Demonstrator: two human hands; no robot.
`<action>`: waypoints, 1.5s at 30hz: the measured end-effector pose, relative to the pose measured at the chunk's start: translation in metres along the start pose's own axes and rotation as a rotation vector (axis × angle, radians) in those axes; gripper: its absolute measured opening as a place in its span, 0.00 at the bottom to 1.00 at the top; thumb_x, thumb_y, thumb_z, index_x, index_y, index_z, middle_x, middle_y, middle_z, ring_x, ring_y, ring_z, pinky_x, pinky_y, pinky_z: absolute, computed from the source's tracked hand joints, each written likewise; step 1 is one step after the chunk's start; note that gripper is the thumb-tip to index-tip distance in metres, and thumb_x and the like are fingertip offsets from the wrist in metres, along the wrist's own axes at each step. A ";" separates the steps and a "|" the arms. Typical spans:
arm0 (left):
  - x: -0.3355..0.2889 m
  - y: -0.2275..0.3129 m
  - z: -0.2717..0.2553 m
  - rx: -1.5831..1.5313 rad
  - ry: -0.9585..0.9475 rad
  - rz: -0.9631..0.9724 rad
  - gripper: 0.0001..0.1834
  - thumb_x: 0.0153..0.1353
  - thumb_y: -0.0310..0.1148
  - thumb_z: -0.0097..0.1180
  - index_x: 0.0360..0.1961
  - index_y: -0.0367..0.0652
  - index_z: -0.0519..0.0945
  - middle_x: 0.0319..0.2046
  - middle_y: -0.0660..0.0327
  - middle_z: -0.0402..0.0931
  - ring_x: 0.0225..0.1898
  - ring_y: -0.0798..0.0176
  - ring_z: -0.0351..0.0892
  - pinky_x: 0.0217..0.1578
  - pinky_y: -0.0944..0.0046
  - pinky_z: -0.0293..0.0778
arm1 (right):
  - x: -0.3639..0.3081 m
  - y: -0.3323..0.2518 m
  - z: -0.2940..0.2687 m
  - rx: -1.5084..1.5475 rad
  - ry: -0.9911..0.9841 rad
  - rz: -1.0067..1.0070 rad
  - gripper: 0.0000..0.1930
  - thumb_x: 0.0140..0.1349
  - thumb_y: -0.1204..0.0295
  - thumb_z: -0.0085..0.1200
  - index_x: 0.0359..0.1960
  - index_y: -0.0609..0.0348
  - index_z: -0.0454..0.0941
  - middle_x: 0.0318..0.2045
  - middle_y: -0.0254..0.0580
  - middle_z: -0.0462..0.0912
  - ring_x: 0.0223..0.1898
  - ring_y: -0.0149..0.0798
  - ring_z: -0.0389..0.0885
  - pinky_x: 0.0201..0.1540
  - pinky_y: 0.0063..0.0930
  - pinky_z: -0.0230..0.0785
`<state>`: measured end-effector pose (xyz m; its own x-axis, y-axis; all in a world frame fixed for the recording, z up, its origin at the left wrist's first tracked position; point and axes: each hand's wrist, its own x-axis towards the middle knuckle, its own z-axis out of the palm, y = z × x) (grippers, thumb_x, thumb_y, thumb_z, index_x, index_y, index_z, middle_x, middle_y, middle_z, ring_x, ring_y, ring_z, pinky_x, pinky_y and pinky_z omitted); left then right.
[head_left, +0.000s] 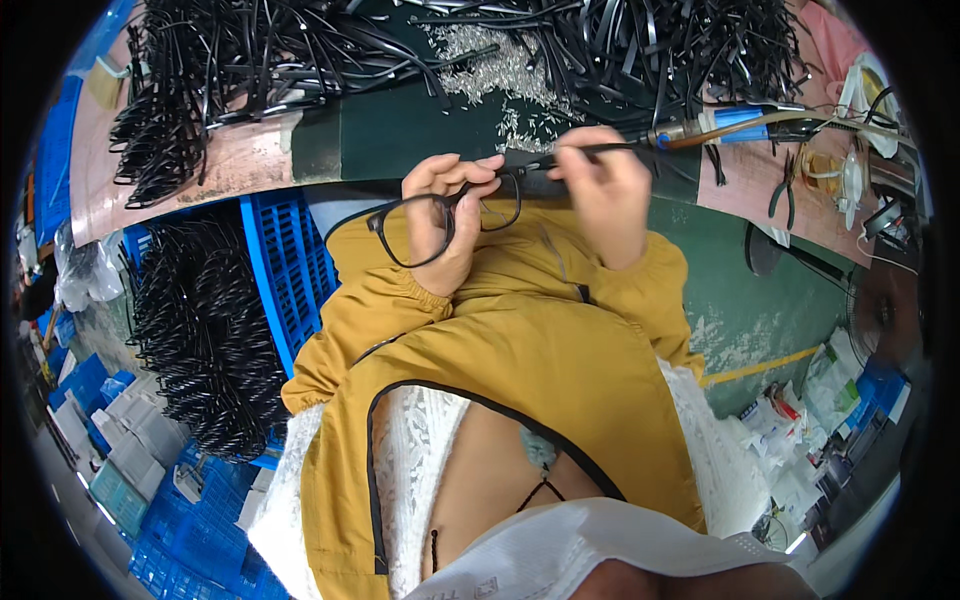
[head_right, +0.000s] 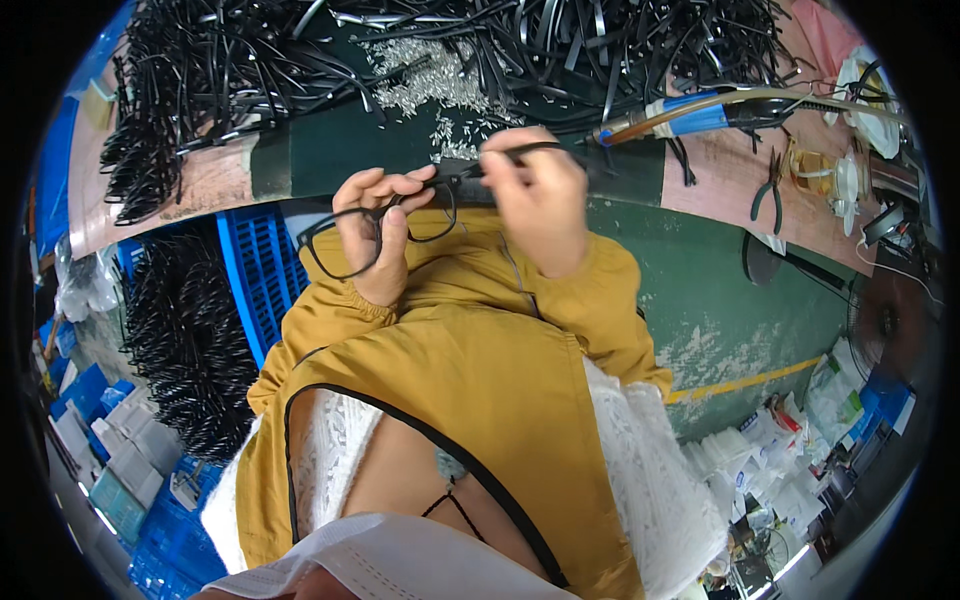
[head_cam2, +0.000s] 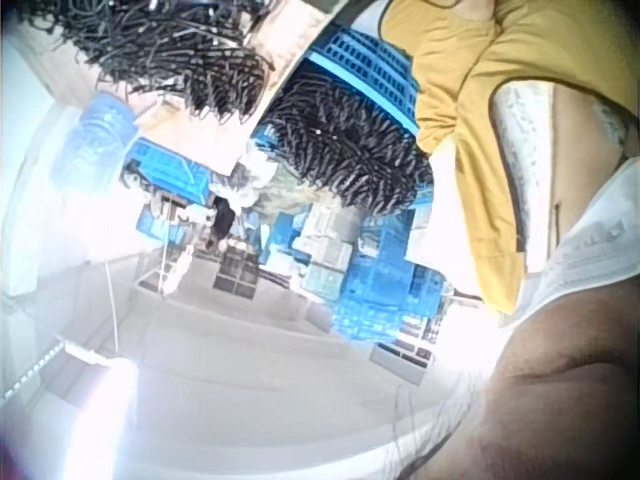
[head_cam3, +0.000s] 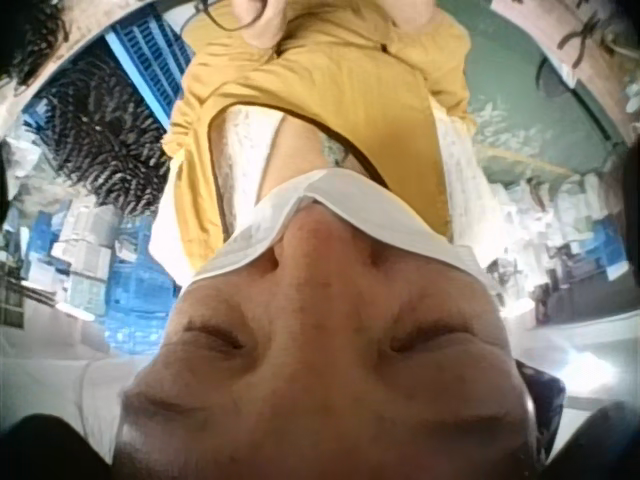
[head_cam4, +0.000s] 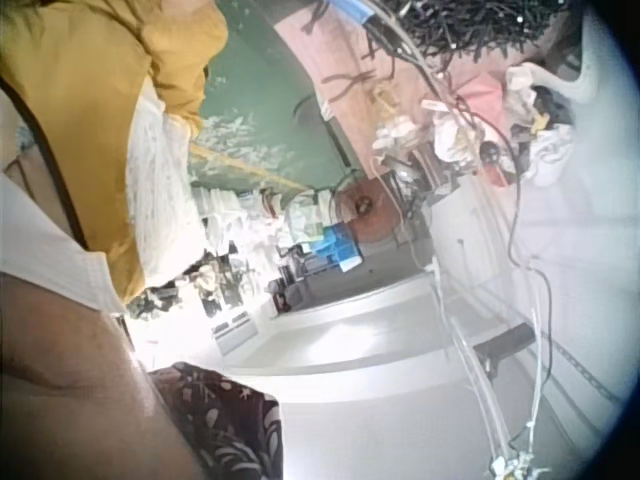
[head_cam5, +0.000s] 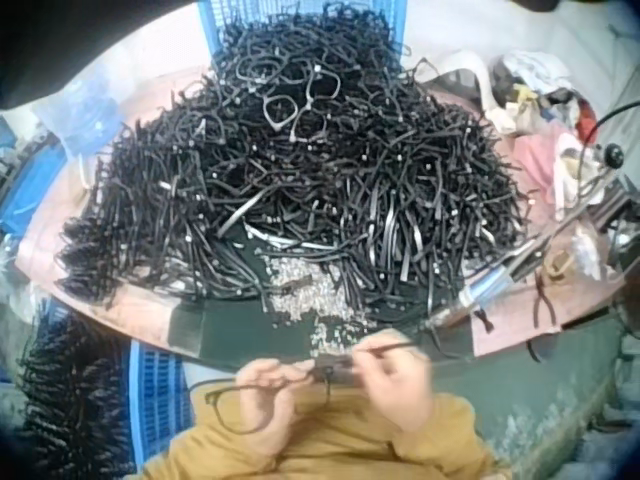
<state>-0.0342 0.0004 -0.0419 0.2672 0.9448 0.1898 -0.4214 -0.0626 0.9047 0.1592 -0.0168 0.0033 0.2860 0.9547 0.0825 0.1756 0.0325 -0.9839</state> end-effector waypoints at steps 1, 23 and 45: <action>-0.002 -0.003 -0.005 0.054 -0.043 0.034 0.25 0.72 0.23 0.56 0.65 0.38 0.60 0.54 0.49 0.75 0.64 0.42 0.75 0.60 0.52 0.79 | -0.003 0.002 0.005 -0.031 -0.054 0.027 0.04 0.69 0.82 0.56 0.43 0.70 0.80 0.44 0.41 0.82 0.35 0.31 0.83 0.38 0.22 0.79; 0.013 0.020 0.003 -0.059 0.050 -0.053 0.19 0.65 0.16 0.60 0.54 0.36 0.70 0.47 0.49 0.79 0.51 0.54 0.84 0.54 0.57 0.84 | 0.011 -0.008 0.004 -0.050 -0.263 0.032 0.09 0.64 0.84 0.59 0.45 0.67 0.83 0.42 0.40 0.79 0.39 0.29 0.83 0.40 0.21 0.79; 0.045 0.041 -0.030 -0.089 0.170 -0.388 0.14 0.77 0.36 0.48 0.45 0.34 0.78 0.29 0.55 0.83 0.30 0.56 0.89 0.30 0.67 0.83 | 0.194 -0.041 0.069 -1.153 -0.126 -0.769 0.04 0.58 0.72 0.59 0.32 0.58 0.80 0.31 0.45 0.81 0.39 0.50 0.81 0.41 0.42 0.78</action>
<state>-0.0655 0.0495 -0.0074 0.2770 0.9328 -0.2306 -0.3926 0.3289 0.8589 0.1425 0.1879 0.0487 -0.3107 0.8305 0.4622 0.9348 0.3551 -0.0096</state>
